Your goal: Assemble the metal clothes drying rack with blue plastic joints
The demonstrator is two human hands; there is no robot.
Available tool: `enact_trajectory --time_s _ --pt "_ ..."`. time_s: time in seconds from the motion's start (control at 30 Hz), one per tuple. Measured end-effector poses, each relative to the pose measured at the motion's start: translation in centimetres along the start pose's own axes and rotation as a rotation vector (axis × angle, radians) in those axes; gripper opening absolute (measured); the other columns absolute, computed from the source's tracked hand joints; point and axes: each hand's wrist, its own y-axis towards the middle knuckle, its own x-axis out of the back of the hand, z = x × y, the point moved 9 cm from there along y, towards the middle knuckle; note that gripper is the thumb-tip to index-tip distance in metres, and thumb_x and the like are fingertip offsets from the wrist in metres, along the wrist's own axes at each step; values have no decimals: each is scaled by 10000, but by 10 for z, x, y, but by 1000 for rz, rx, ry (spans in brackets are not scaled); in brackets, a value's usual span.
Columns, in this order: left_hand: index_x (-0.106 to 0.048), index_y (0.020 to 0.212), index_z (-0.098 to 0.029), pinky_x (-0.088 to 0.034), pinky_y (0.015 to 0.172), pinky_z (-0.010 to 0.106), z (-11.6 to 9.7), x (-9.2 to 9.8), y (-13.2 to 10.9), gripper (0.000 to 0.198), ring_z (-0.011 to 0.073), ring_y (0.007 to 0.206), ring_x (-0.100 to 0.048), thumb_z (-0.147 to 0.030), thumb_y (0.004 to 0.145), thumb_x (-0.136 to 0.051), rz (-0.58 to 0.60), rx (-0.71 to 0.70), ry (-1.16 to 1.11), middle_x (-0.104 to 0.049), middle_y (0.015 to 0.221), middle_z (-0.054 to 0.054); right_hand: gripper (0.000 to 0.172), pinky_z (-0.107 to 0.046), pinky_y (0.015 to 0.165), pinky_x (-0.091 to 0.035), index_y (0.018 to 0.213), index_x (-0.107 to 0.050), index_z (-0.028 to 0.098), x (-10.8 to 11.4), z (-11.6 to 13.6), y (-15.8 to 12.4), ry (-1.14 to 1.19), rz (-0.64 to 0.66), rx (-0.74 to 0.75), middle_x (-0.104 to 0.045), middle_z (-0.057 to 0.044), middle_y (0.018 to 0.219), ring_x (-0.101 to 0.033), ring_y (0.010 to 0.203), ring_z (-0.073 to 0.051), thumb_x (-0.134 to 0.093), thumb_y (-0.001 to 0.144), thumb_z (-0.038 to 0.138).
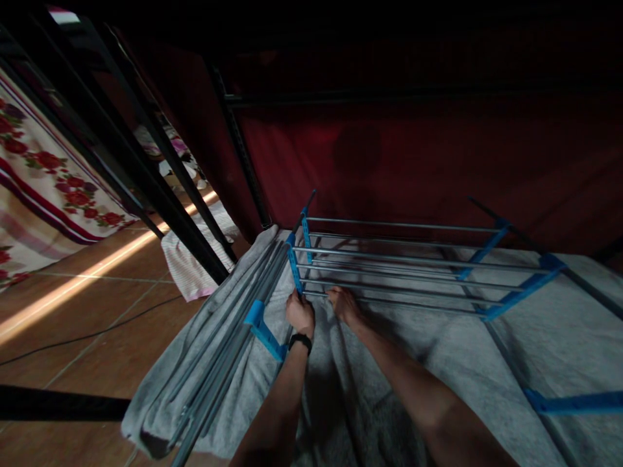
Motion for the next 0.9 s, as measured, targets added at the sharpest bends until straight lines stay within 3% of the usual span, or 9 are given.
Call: enact_trajectory --time_s 0.23,0.43,0.9 --pt "-621 1319 -106 -472 896 360 0 -1 0 406 291 1086 -655 -191 934 -521 -23 -16 16 -706 1163 194 348 -287 953 -427 1223 -652 252 -2 1 -3 -81 82 17 -667 -38 1262 -621 1095 -178 -371 1023 210" --pt "-605 1345 -109 -479 886 354 0 -1 -1 430 283 1073 -660 -182 932 -512 -42 -37 39 -704 1163 193 304 -299 995 -382 1136 -647 197 -3 8 -7 -149 96 77 -648 -80 1228 -547 1149 -195 -364 1026 180" --pt "-625 1299 -87 -472 871 348 -1 -2 -2 407 282 1050 -661 -168 926 -482 -43 -70 88 -710 1119 186 293 -317 848 -410 1162 -606 167 -4 12 -6 -196 92 103 -671 -120 1193 -606 1053 -212 -354 1053 270"
